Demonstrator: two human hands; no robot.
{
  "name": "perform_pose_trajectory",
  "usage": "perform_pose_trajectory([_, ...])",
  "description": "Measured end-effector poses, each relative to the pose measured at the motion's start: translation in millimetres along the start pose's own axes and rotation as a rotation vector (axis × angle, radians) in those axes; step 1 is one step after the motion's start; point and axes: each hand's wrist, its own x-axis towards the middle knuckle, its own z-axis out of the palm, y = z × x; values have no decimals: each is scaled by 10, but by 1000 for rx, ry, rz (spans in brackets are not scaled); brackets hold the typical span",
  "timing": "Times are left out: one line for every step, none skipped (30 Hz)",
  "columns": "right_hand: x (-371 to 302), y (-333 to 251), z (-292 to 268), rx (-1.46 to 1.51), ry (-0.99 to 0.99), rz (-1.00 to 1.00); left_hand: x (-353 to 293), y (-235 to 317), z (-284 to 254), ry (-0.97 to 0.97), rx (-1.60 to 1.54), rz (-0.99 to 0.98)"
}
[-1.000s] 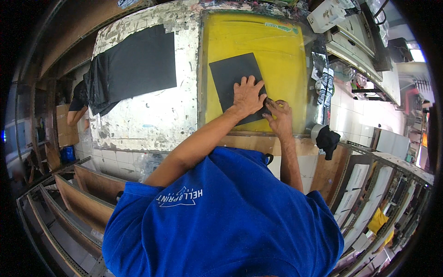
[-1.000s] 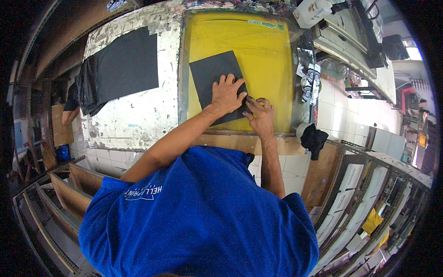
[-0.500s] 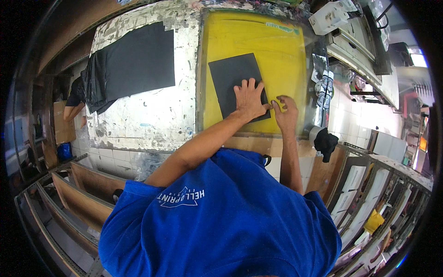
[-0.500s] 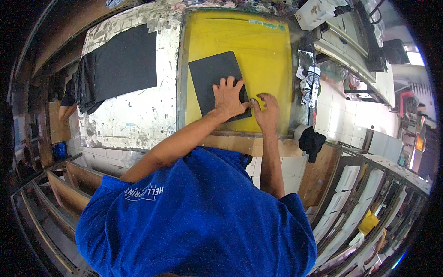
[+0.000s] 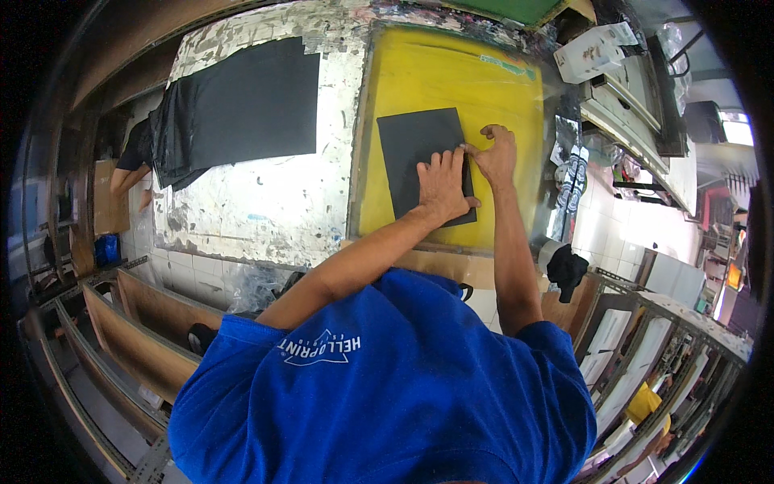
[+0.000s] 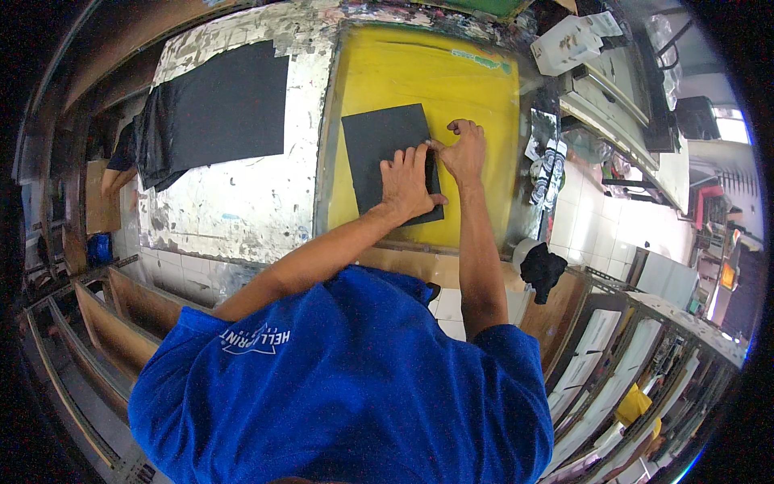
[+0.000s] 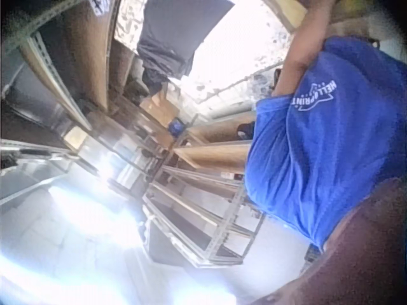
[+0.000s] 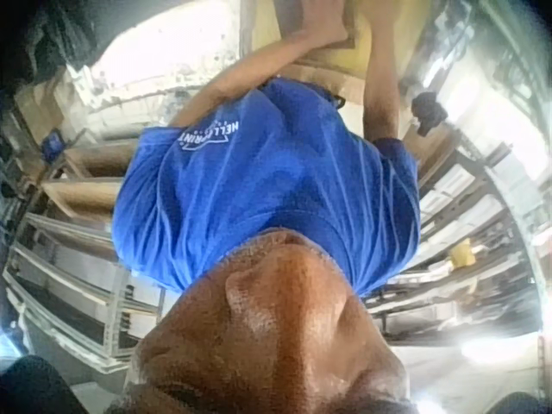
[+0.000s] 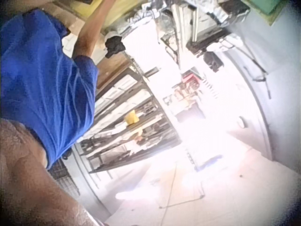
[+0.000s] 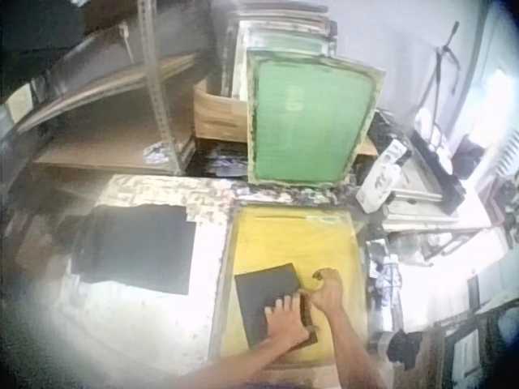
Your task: The person positions a black sheet on a workbench, lowers a screen printing frame over it, and applies a decorative strip to the surface.
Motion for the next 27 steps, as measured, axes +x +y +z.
perform_pose_trajectory([63, -21, 18, 3, 4, 6, -10, 7, 6, -1, 12, 0])
perform_pose_trajectory([129, -42, 36, 5, 7, 12, -15, 7, 9, -3, 23, 1])
perform_pose_trajectory([199, -63, 53, 8, 11, 18, -11, 1, 9, -15, 35, 6])
perform_pose_trajectory([261, -64, 76, 7, 17, 28, -13, 5, -7, -31, 47, 14])
perform_pose_trajectory([327, -65, 100, 7, 23, 38, -12, 6, -17, -47, 58, 21])
perform_pose_trajectory([393, -69, 126, 6, 29, 48, -9, 1, -15, -46, 59, 28])
perform_pose_trajectory([462, -68, 165, 4, 31, 53, -8, -5, -14, -44, 59, 34])
perform_pose_trajectory([533, -66, 200, 2, 34, 58, -8, -10, -13, -42, 59, 39])
perform_pose_trajectory([595, -64, 233, 0, 36, 62, -11, -14, -11, -38, 54, 41])
perform_pose_trajectory([642, -60, 265, -2, 31, 77, -11, -11, -18, -39, 52, 42])
perform_pose_trajectory([685, -52, 291, -3, 26, 91, -7, -7, -24, -40, 49, 44])
perform_pose_trajectory([718, -44, 316, -5, 22, 106, 4, -3, -31, -55, 49, 41])
perform_pose_trajectory([749, -30, 345, -15, 32, 101, 15, -1, -45, -66, 46, 40])
perform_pose_trajectory([771, -12, 369, -25, 42, 96, 23, 4, -58, -78, 42, 40])
perform_pose_trajectory([773, 11, 389, -34, 54, 93, 28, 15, -68, -103, 50, 31])
perform_pose_trajectory([771, -13, 391, -41, 52, 94, 36, 30, -98, -129, 59, 18])
perform_pose_trajectory([771, -32, 388, -48, 52, 97, 42, 39, -117, -155, 68, 6])
perform_pose_trajectory([766, -50, 384, -55, 52, 100, 50, 36, -123, -159, 88, 0])
perform_pose_trajectory([760, -89, 359, -51, 43, 109, 64, 35, -125, -162, 106, -3])
perform_pose_trajectory([747, -140, 328, -48, 34, 118, 76, 34, -123, -164, 124, -6])
perform_pose_trajectory([732, -164, 307, -44, 26, 128, 85, 34, -117, -172, 126, -7])
perform_pose_trajectory([711, -103, 306, 7, 37, 98, 92, 43, -115, -180, 130, -4])
perform_pose_trajectory([696, 10, 323, 59, 51, 67, 104, 54, -123, -185, 136, -1])
perform_pose_trajectory([685, 131, 328, 111, 65, 36, 112, 73, -129, -192, 135, 5])
perform_pose_trajectory([640, 172, 308, 167, 74, 27, 121, 69, -146, -194, 135, -4])
perform_pose_trajectory([516, 198, 247, 222, 81, 17, 126, 59, -152, -196, 132, -12])
perform_pose_trajectory([381, 217, 190, 276, 89, 8, 130, 51, -158, -196, 138, -18])
